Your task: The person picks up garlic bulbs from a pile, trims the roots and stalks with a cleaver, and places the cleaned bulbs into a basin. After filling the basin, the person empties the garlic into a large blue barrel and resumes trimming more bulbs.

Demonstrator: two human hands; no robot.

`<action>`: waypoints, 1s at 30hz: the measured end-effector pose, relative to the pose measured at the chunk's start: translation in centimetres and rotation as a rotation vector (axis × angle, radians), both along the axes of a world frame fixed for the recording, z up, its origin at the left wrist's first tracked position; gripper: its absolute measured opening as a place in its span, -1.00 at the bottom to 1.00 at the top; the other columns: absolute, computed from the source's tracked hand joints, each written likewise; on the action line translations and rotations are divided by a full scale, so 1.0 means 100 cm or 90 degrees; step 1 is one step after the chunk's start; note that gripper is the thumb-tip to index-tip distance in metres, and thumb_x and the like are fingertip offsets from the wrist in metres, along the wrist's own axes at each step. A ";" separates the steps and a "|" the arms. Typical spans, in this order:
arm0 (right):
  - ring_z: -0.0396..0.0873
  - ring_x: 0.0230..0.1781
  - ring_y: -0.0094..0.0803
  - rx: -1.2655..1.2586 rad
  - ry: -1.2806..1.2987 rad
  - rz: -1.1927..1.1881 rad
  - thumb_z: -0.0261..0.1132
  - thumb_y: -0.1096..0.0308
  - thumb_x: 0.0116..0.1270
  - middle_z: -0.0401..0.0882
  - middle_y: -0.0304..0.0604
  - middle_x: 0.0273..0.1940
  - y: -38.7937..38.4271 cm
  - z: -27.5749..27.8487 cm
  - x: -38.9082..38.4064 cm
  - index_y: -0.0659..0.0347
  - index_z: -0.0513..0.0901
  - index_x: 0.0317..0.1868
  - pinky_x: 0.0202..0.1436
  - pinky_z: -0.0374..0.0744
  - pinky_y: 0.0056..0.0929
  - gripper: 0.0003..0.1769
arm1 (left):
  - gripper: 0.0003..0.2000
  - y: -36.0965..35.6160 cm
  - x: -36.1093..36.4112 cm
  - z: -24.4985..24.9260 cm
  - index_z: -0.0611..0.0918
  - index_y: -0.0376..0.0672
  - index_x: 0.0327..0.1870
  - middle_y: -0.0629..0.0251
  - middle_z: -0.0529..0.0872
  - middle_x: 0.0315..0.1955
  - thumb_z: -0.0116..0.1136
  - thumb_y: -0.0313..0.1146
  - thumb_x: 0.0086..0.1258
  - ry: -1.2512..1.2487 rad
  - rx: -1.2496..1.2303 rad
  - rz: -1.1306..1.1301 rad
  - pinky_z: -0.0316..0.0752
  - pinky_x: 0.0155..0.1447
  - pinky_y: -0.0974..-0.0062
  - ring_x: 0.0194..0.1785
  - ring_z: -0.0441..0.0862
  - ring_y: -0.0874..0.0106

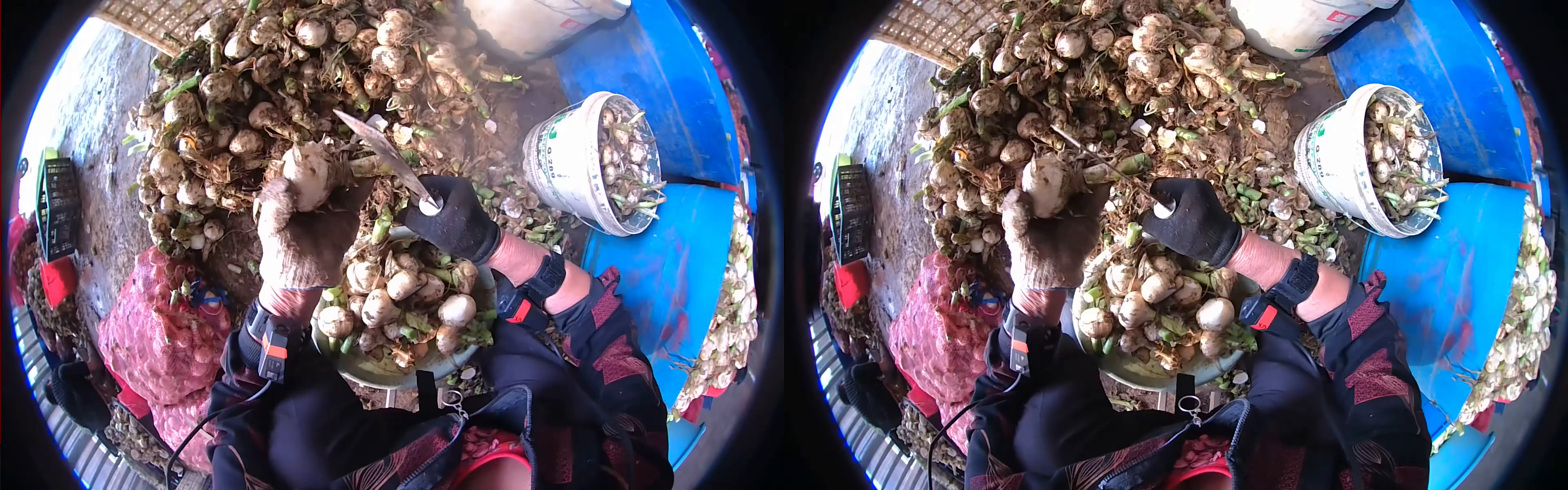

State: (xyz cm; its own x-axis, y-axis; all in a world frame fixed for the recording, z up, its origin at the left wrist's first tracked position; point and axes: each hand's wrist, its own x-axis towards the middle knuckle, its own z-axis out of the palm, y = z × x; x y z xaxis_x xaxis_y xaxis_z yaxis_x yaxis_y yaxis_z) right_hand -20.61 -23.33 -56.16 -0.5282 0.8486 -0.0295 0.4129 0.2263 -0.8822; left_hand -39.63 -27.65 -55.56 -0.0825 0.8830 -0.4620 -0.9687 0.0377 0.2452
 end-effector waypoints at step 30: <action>0.60 -0.31 -0.05 -0.018 -0.332 0.031 0.35 0.09 0.00 0.61 0.06 -0.35 0.037 -0.071 0.074 0.20 0.60 -0.19 -0.21 0.53 -0.22 -0.58 | -0.46 -0.044 -0.029 -0.034 0.37 -0.18 0.21 0.21 0.46 0.15 0.10 -0.14 0.22 0.072 0.005 -0.250 0.25 0.27 0.32 0.15 0.41 0.32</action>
